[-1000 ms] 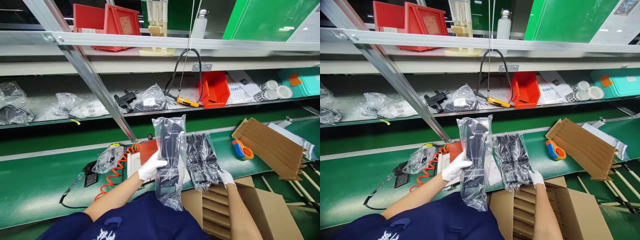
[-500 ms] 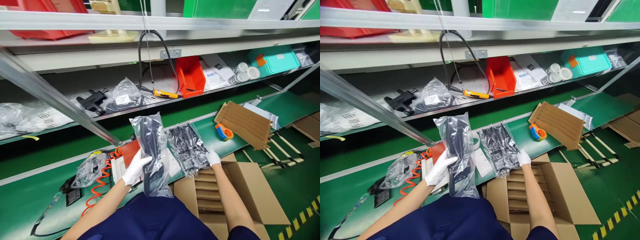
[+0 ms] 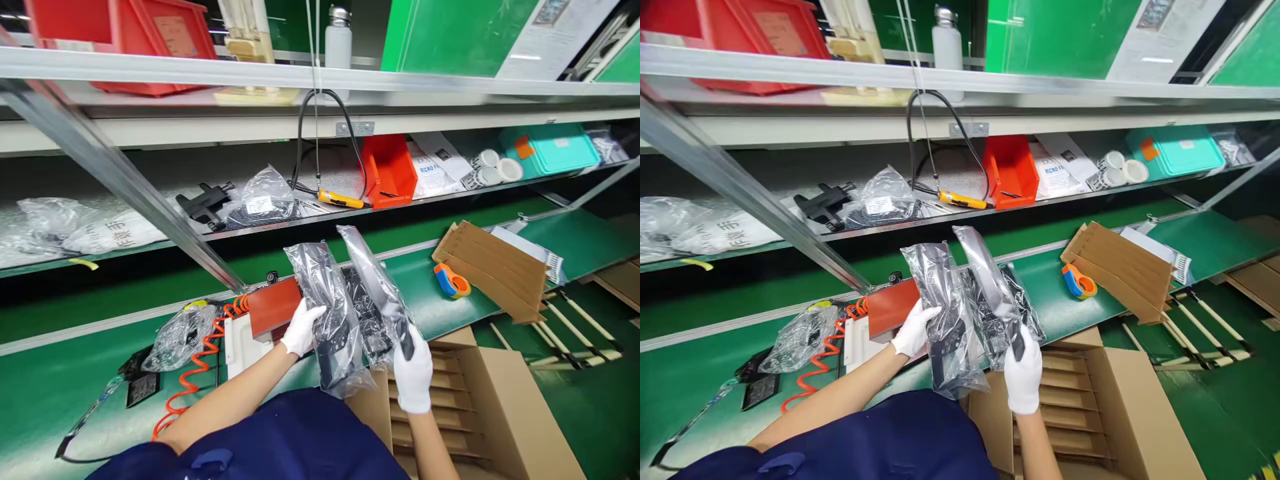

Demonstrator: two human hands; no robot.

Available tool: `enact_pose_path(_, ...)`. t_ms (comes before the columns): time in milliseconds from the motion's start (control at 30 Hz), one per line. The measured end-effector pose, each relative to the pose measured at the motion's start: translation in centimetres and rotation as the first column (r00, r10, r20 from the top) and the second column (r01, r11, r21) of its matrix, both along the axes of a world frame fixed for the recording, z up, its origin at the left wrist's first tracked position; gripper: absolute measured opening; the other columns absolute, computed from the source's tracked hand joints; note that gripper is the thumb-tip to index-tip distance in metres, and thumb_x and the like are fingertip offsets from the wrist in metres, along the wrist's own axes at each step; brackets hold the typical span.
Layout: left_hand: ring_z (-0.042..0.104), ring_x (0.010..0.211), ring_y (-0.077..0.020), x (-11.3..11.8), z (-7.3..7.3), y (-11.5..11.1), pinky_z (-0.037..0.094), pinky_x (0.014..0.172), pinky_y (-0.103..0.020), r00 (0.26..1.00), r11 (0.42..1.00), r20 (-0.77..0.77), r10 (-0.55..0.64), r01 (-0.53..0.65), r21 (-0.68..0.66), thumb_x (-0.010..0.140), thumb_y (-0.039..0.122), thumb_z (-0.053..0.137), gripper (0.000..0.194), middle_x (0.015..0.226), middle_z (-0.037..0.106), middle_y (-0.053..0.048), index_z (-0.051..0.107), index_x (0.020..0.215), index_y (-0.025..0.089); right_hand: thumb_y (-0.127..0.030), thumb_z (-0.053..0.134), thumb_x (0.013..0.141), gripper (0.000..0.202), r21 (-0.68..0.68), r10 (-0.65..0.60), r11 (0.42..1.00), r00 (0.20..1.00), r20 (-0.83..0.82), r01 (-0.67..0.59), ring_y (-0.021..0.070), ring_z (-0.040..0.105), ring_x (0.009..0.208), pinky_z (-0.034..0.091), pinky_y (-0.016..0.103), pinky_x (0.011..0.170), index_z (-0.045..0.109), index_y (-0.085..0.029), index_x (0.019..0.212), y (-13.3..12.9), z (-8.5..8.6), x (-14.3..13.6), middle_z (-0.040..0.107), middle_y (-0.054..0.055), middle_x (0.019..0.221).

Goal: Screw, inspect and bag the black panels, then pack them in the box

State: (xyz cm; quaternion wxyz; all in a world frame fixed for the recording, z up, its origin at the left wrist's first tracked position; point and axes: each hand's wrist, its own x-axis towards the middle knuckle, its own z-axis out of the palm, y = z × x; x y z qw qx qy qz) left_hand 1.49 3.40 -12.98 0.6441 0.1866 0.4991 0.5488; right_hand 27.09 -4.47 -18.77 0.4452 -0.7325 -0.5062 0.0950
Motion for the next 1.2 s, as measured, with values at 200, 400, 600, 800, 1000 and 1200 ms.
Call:
enact_pose_path(200, 0.073, 0.084, -0.0223, 1.4, 1.5, -1.1, 0.058, 0.083, -0.037, 0.984, 0.999, 0.173, 0.031, -0.037, 0.030, 0.055, 0.022, 0.092, 0.065, 0.097, 0.077, -0.004, 0.065, 0.113, 0.019, -0.019, 0.063, 0.094, 0.018, 0.423, -0.040, 0.866, 0.807, 0.589, -0.266, 0.0120, 0.056, 0.075, 0.047, 0.023, 0.070, 0.063, -0.009, 0.108, -3.7, 2.4, -3.3, 0.063, 0.009, 0.085)
enact_pose_path(400, 0.073, 0.099, -0.0257, 1.4, 4.1, -2.6, 0.056, 0.098, -0.041, 0.973, 0.992, 0.230, 0.021, -0.050, 0.117, 0.058, 0.022, 0.092, 0.064, 0.108, 0.078, -0.007, 0.067, 0.117, 0.020, -0.011, 0.067, 0.090, 0.012, 0.446, 0.007, 0.819, 0.783, 0.622, -0.362, 0.0101, 0.049, 0.073, 0.042, 0.023, 0.072, 0.061, -0.010, 0.101, -4.1, 4.1, -4.6, 0.056, 0.005, 0.076)
enact_pose_path(600, 0.073, 0.102, -0.0254, 0.5, 4.6, -3.3, 0.055, 0.099, -0.041, 0.968, 0.991, 0.250, 0.032, -0.062, 0.116, 0.059, 0.021, 0.089, 0.073, 0.108, 0.078, -0.006, 0.063, 0.127, 0.024, -0.011, 0.067, 0.092, 0.012, 0.437, 0.101, 0.762, 0.755, 0.648, -0.477, 0.0091, 0.046, 0.074, 0.038, 0.024, 0.074, 0.060, -0.012, 0.102, -5.0, 4.4, -5.9, 0.052, 0.003, 0.075)
enact_pose_path(800, 0.073, 0.101, -0.0246, -0.1, 4.9, -3.7, 0.057, 0.096, -0.037, 0.966, 0.983, 0.258, 0.019, -0.065, 0.173, 0.059, 0.017, 0.082, 0.070, 0.101, 0.077, -0.003, 0.064, 0.126, 0.024, -0.012, 0.065, 0.092, 0.013, 0.405, 0.136, 0.759, 0.734, 0.666, -0.509, 0.0119, 0.047, 0.081, 0.039, 0.026, 0.080, 0.059, -0.013, 0.104, -5.9, 4.7, -6.7, 0.053, 0.006, 0.084)
enact_pose_path(1000, 0.073, 0.084, -0.0208, -0.2, 5.3, -3.9, 0.059, 0.076, -0.031, 0.964, 0.984, 0.267, 0.015, -0.061, 0.165, 0.056, 0.016, 0.081, 0.062, 0.084, 0.075, 0.001, 0.065, 0.116, 0.023, -0.009, 0.066, 0.090, 0.016, 0.403, 0.160, 0.739, 0.722, 0.673, -0.539, 0.0133, 0.047, 0.085, 0.039, 0.029, 0.083, 0.061, -0.014, 0.105, -6.4, 4.6, -7.1, 0.052, 0.007, 0.088)
enact_pose_path(1200, 0.073, 0.084, -0.0194, -0.3, 6.0, -4.2, 0.059, 0.071, -0.028, 0.964, 0.983, 0.266, -0.017, -0.034, 0.183, 0.056, 0.015, 0.082, 0.054, 0.096, 0.077, -0.002, 0.066, 0.107, 0.021, -0.011, 0.065, 0.091, 0.013, 0.402, 0.179, 0.733, 0.726, 0.664, -0.549, 0.0125, 0.047, 0.084, 0.037, 0.028, 0.083, 0.062, -0.014, 0.103, -7.0, 4.3, -7.3, 0.051, 0.007, 0.088)
